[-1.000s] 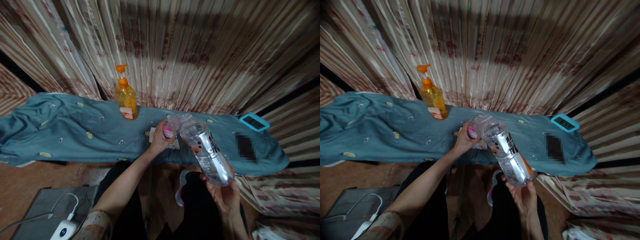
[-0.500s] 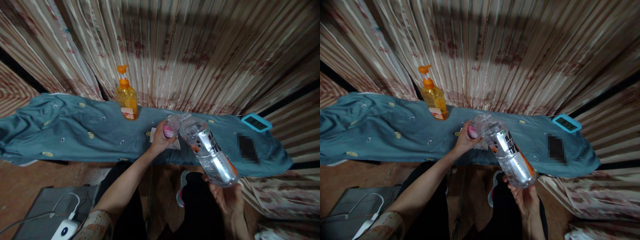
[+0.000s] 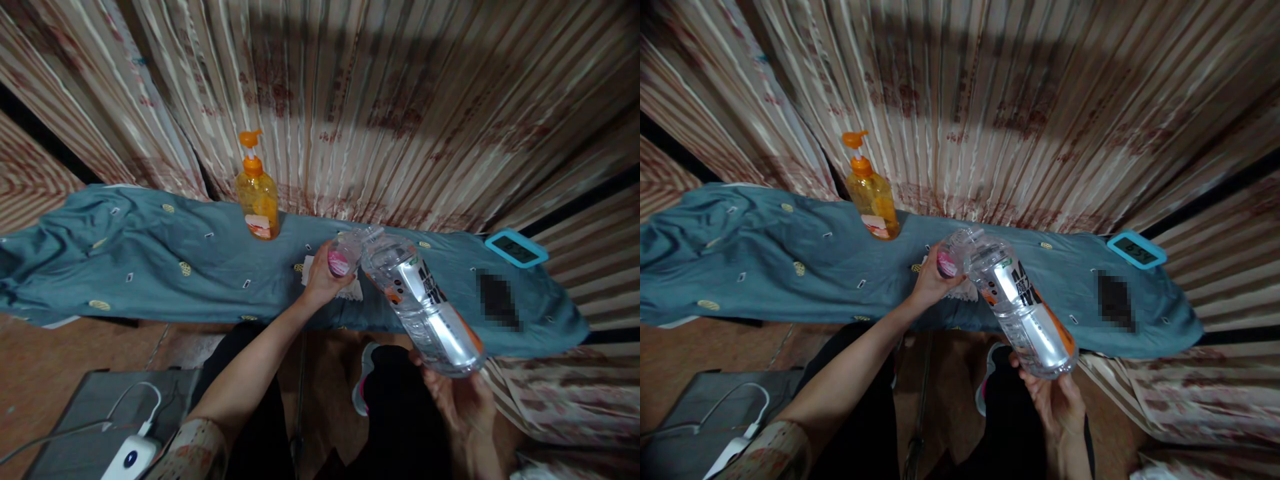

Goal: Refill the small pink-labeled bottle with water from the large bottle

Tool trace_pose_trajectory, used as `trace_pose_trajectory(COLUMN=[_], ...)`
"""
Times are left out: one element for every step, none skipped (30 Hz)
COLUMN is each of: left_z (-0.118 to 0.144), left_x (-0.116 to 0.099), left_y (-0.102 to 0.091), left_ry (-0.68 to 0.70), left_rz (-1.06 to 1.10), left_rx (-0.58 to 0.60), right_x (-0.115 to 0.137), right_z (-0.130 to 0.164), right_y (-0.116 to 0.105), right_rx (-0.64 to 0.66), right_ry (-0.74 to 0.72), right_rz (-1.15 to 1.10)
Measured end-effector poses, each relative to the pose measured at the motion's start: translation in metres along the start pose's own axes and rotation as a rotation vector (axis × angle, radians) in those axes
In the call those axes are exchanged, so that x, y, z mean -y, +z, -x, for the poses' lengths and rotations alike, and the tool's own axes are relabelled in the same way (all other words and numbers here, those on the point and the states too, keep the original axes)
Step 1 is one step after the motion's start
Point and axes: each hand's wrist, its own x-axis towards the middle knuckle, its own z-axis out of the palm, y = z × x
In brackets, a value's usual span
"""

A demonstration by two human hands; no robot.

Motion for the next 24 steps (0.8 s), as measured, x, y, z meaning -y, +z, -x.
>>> trace_pose_trajectory(left_z=[0.0001,0.0002,0.0002,0.0003,0.0004,0.0005,0.0006,0.0006,0.0007,0.0007,0.0007,0.0006,0.0006,0.0006,0.0005,0.0004,0.0003,0.0002,0.0001,0.0,0.0,0.0,0.0001,0.0002], left_x=[-0.0003,-0.0007,-0.0009,-0.0011,-0.0012,-0.0012,-0.001,-0.0007,-0.0003,0.0001,0.0005,0.0007,0.0009,0.0009,0.0007,0.0005,0.0001,-0.0003,-0.0007,-0.0011,-0.0014,-0.0018,-0.0021,-0.0024], left_y=[-0.0002,-0.0004,-0.0007,-0.0009,-0.001,-0.0011,-0.0011,-0.001,-0.0009,-0.0008,-0.0006,-0.0005,-0.0004,-0.0003,-0.0003,-0.0003,-0.0003,-0.0003,-0.0004,-0.0004,-0.0004,-0.0005,-0.0005,-0.0006], left_ry=[-0.004,-0.006,-0.006,-0.004,-0.001,0.004,0.007,0.009,0.01,0.009,0.008,0.008,0.008,0.008,0.008,0.007,0.006,0.004,0.002,-0.001,-0.006,-0.01,-0.015,-0.02], left_rz=[0.001,0.002,0.004,0.007,0.011,0.014,0.017,0.018,0.018,0.017,0.015,0.013,0.01,0.008,0.006,0.004,0.003,0.003,0.004,0.006,0.008,0.01,0.013,0.016], left_rx=[0.003,0.006,0.008,0.009,0.01,0.01,0.01,0.01,0.011,0.01,0.008,0.006,0.003,0.001,0.0,0.001,0.002,0.004,0.005,0.006,0.008,0.009,0.011,0.011], right_x=[-0.0001,-0.0002,-0.0002,-0.0002,-0.0003,-0.0003,-0.0004,-0.0006,-0.0007,-0.0008,-0.001,-0.0011,-0.0012,-0.0014,-0.0015,-0.0016,-0.0016,-0.0016,-0.0016,-0.0015,-0.0014,-0.0012,-0.0009,-0.0007], right_z=[-0.0011,-0.0018,-0.0022,-0.0023,-0.0022,-0.002,-0.0018,-0.0016,-0.0014,-0.0013,-0.0013,-0.0013,-0.0014,-0.0015,-0.0016,-0.0019,-0.0021,-0.0022,-0.0023,-0.0023,-0.0021,-0.0019,-0.0015,-0.0011], right_y=[-0.0032,-0.0058,-0.0076,-0.0087,-0.0092,-0.0092,-0.009,-0.0086,-0.0083,-0.0082,-0.0083,-0.0086,-0.0091,-0.0097,-0.0104,-0.011,-0.0114,-0.0117,-0.0117,-0.0116,-0.0113,-0.0109,-0.0105,-0.0102], right_rx=[0.005,0.009,0.013,0.016,0.019,0.021,0.021,0.02,0.016,0.013,0.011,0.009,0.007,0.007,0.005,0.005,0.005,0.007,0.008,0.01,0.011,0.011,0.01,0.009], right_ry=[-0.002,-0.002,-0.002,-0.003,-0.004,-0.008,-0.014,-0.023,-0.031,-0.037,-0.041,-0.043,-0.042,-0.043,-0.044,-0.045,-0.046,-0.048,-0.051,-0.055,-0.06,-0.068,-0.075,-0.082], right_rz=[0.005,0.011,0.017,0.024,0.031,0.039,0.045,0.05,0.054,0.056,0.059,0.061,0.063,0.065,0.066,0.068,0.071,0.074,0.078,0.083,0.089,0.094,0.098,0.102])
